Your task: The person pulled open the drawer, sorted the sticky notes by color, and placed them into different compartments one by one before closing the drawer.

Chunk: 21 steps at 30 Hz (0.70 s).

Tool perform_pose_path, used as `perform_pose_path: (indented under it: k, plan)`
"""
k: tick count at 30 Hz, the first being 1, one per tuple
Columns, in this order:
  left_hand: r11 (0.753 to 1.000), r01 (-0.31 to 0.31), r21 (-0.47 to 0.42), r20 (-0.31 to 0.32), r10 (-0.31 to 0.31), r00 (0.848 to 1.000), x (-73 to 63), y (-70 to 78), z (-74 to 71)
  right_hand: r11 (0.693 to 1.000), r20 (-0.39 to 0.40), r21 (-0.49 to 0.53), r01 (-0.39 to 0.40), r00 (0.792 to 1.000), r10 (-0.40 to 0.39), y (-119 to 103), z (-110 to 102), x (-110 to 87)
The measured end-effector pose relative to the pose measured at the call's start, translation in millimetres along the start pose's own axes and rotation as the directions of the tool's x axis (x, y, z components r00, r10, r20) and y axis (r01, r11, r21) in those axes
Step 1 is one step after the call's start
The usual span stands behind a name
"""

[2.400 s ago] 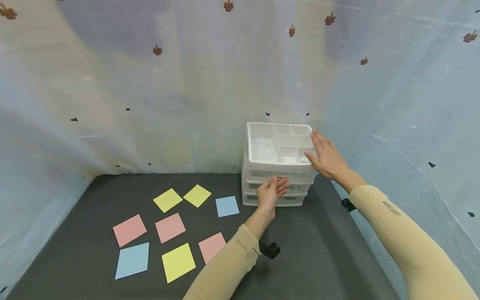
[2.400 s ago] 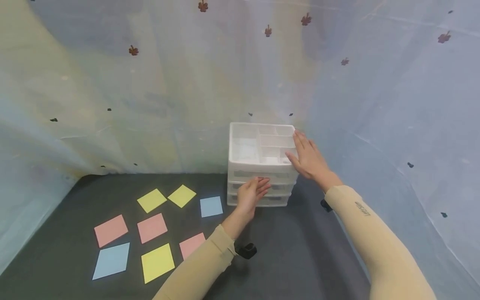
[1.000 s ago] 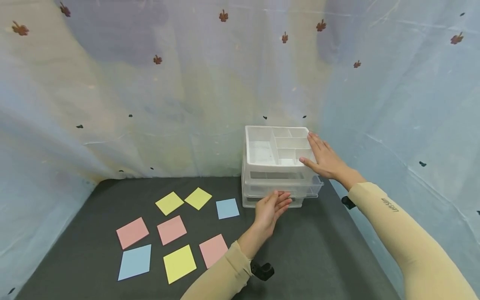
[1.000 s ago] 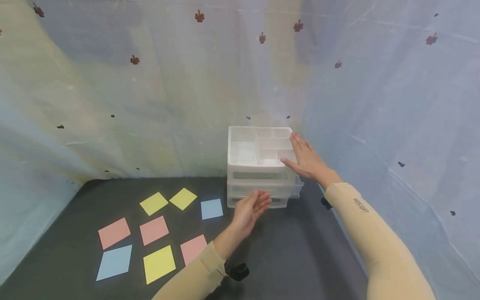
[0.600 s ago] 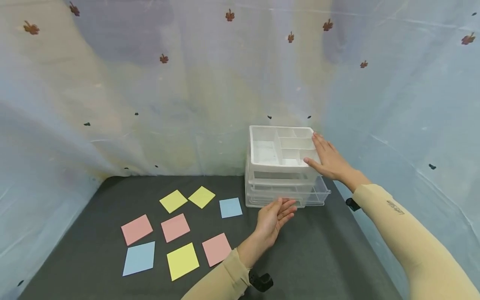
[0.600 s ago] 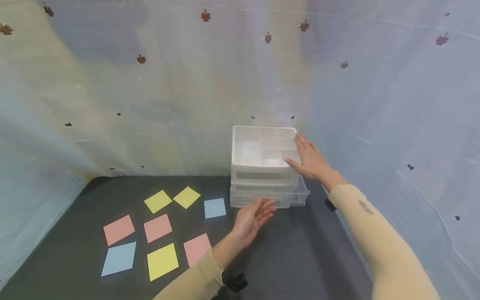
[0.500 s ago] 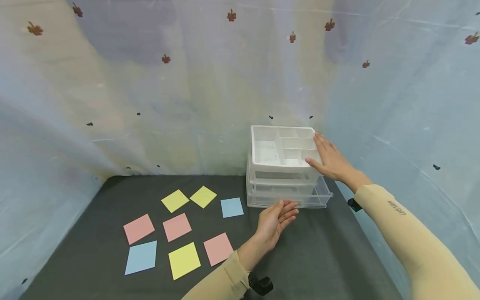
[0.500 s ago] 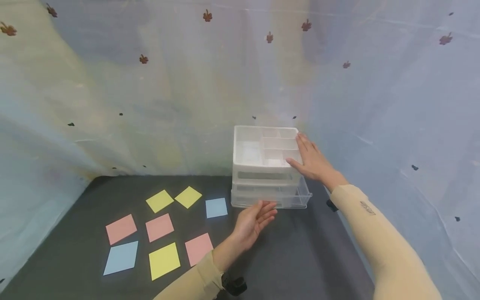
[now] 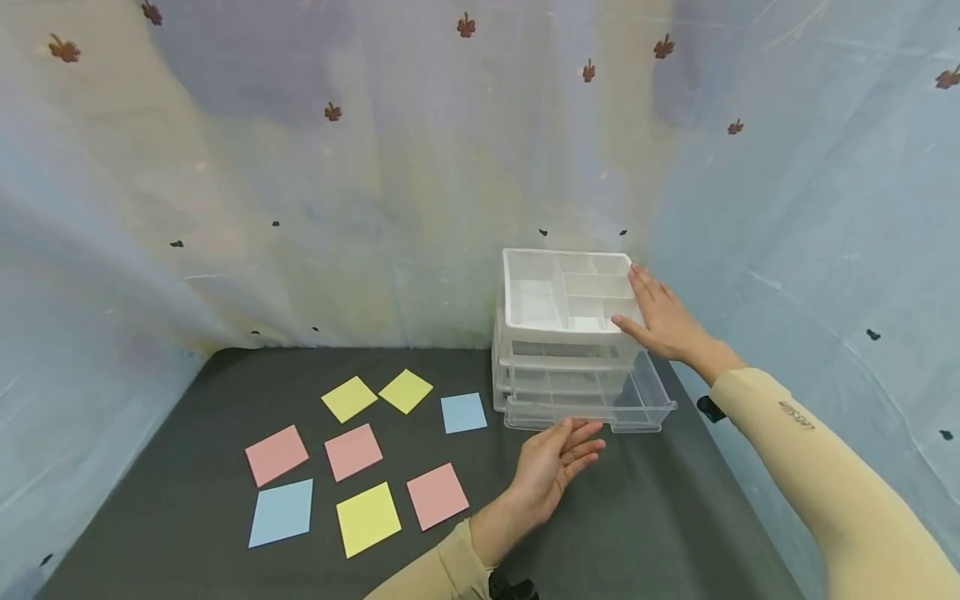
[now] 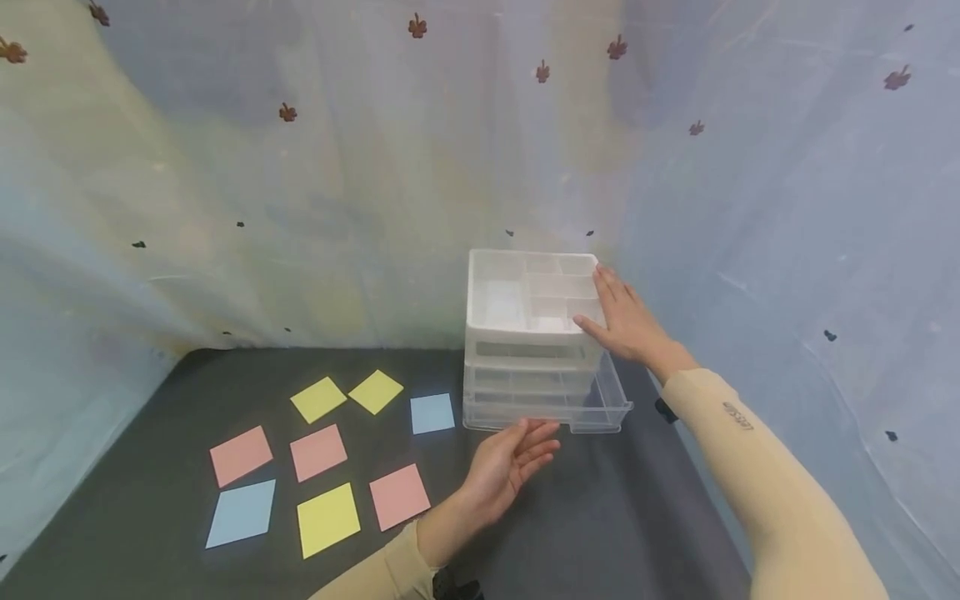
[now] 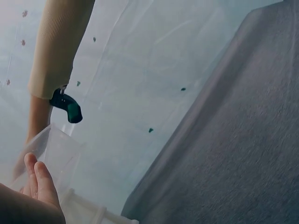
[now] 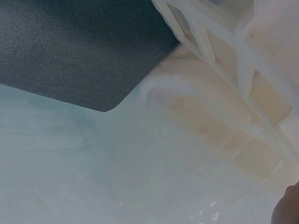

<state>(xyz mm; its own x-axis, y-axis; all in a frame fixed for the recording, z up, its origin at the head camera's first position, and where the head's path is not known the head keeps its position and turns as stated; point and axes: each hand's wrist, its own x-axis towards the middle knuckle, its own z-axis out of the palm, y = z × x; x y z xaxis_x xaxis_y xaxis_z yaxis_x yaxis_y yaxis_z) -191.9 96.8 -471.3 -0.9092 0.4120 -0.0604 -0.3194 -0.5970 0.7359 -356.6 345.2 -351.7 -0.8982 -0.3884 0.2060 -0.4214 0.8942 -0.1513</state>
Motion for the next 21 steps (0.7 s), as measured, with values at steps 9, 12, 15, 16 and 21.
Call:
perform_pose_path:
  k: [9,12,15,16,21]
  plan:
    - [1.0,0.002,-0.006,-0.008,-0.002,1.0,-4.8,-4.9,1.4,1.0,0.004,-0.01,-0.007,1.0,0.007,2.1,0.7,-0.2]
    - [1.0,-0.004,-0.009,-0.008,0.004,1.0,-4.3,-5.7,1.9,1.0,-0.009,-0.006,-0.003,1.0,0.003,2.4,1.0,-0.7]
    - [1.0,0.0,-0.011,-0.014,0.0,1.0,-4.5,-6.5,2.4,1.0,0.007,-0.01,-0.017,1.0,0.017,3.4,1.0,-2.1]
    - [1.0,0.0,-0.011,-0.016,0.0,1.0,-4.6,-6.6,2.4,1.0,0.012,-0.011,-0.021,1.0,0.021,4.1,1.1,-2.2]
    - [1.0,-0.012,-0.009,-0.013,0.012,1.0,-5.5,-5.8,1.4,1.0,0.015,-0.014,-0.021,1.0,0.022,4.4,0.5,-1.3]
